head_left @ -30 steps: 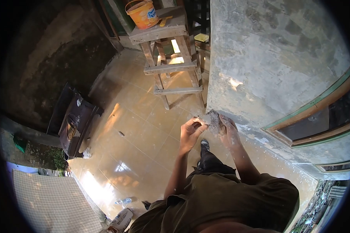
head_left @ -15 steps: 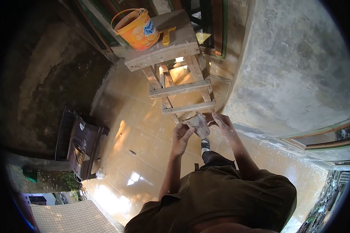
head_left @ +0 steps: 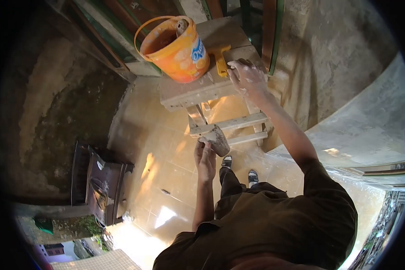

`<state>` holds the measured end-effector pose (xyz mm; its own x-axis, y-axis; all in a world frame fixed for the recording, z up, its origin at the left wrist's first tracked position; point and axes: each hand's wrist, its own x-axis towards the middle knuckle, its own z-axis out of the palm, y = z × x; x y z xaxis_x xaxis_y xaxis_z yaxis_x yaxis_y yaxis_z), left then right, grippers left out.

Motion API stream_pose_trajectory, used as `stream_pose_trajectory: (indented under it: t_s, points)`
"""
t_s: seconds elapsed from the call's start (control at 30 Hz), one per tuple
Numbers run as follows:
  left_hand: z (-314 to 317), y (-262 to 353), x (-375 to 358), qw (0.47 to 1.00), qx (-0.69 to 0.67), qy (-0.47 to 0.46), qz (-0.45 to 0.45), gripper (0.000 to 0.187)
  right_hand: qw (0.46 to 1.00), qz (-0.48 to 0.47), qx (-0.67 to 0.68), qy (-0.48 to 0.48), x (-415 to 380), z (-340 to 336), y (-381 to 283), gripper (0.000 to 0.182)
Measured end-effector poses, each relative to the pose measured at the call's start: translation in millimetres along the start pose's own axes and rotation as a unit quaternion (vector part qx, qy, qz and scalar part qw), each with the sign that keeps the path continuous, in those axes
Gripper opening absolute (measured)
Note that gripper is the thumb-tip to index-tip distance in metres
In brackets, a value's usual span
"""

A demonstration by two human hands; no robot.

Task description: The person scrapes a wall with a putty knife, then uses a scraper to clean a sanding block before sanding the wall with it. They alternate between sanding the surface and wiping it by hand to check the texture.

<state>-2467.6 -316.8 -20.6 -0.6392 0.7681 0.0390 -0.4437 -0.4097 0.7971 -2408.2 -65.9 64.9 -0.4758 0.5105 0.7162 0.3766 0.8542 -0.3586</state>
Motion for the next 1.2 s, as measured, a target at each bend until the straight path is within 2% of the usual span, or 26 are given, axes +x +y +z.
stream_pose_trajectory:
  t_s: [0.03,0.17,0.2,0.27,0.33,0.37,0.4,0.47,0.53,0.63,0.7,0.73,0.8,0.83,0.87,0.9,0.97,1.03,1.1,1.13,1.2]
  points:
    - [1,4,7,1.000,-0.001,-0.012,-0.014,0.020,0.999,0.000,-0.042,0.001,8,15,4,0.026]
    - [-1,13,44,0.996,-0.006,-0.060,-0.067,0.029,0.992,0.019,-0.122,0.004,28,51,7,0.033]
    - [-1,16,53,0.993,-0.004,-0.090,-0.074,0.031,0.989,0.043,-0.135,-0.028,30,53,6,0.038]
    - [-4,18,73,0.992,-0.005,-0.073,-0.106,0.026,0.983,0.074,-0.159,-0.060,33,57,7,0.043]
    - [-16,19,95,0.971,0.006,-0.193,-0.139,0.018,0.978,0.094,-0.161,-0.096,39,59,11,0.048]
    - [-20,21,106,0.961,0.029,-0.214,-0.173,0.012,0.974,0.099,-0.168,-0.112,40,58,10,0.049]
    - [-24,17,120,0.951,-0.003,-0.256,-0.171,0.014,0.972,0.109,-0.178,-0.108,40,58,9,0.049]
    - [-18,25,135,0.934,0.067,-0.270,-0.226,0.017,0.979,0.071,-0.168,-0.089,38,55,10,0.045]
    - [-19,25,149,0.921,0.068,-0.308,-0.230,0.020,0.974,0.099,-0.178,-0.098,40,52,13,0.046]
    - [-17,32,164,0.897,0.084,-0.366,-0.233,0.024,0.986,0.084,-0.123,-0.071,39,37,17,0.047]
    - [-22,31,175,0.875,0.112,-0.407,-0.235,0.030,0.963,0.215,0.001,-0.163,52,18,13,0.047]
    - [-22,34,179,0.872,0.109,-0.411,-0.242,0.030,0.961,0.223,-0.003,-0.162,54,12,16,0.047]
    - [-17,38,186,0.860,0.122,-0.439,-0.232,0.030,0.953,0.242,0.083,-0.160,55,0,22,0.042]
    - [-19,34,185,0.866,0.080,-0.433,-0.236,0.029,0.952,0.249,0.081,-0.157,59,-9,16,0.042]
    - [-18,34,186,0.863,0.079,-0.438,-0.238,0.029,0.922,0.328,0.130,-0.158,66,-22,8,0.039]
    - [-18,34,187,0.861,0.074,-0.437,-0.250,0.029,0.883,0.405,0.179,-0.156,69,-33,1,0.035]
    - [-16,35,190,0.853,0.071,-0.442,-0.270,0.029,0.861,0.453,0.196,-0.124,61,-54,-3,0.030]
    - [-13,36,191,0.850,0.041,-0.463,-0.247,0.031,0.835,0.500,0.213,-0.094,37,-68,-1,0.025]
    - [-12,37,193,0.843,0.055,-0.466,-0.264,0.031,0.918,0.359,0.138,0.097,6,-69,8,0.024]
    - [-10,37,193,0.838,0.070,-0.464,-0.277,0.032,0.917,0.361,0.135,0.099,-2,-73,9,0.024]
    - [-3,33,192,0.836,0.073,-0.470,-0.273,0.032,0.925,0.373,0.032,0.070,-12,-80,10,0.028]
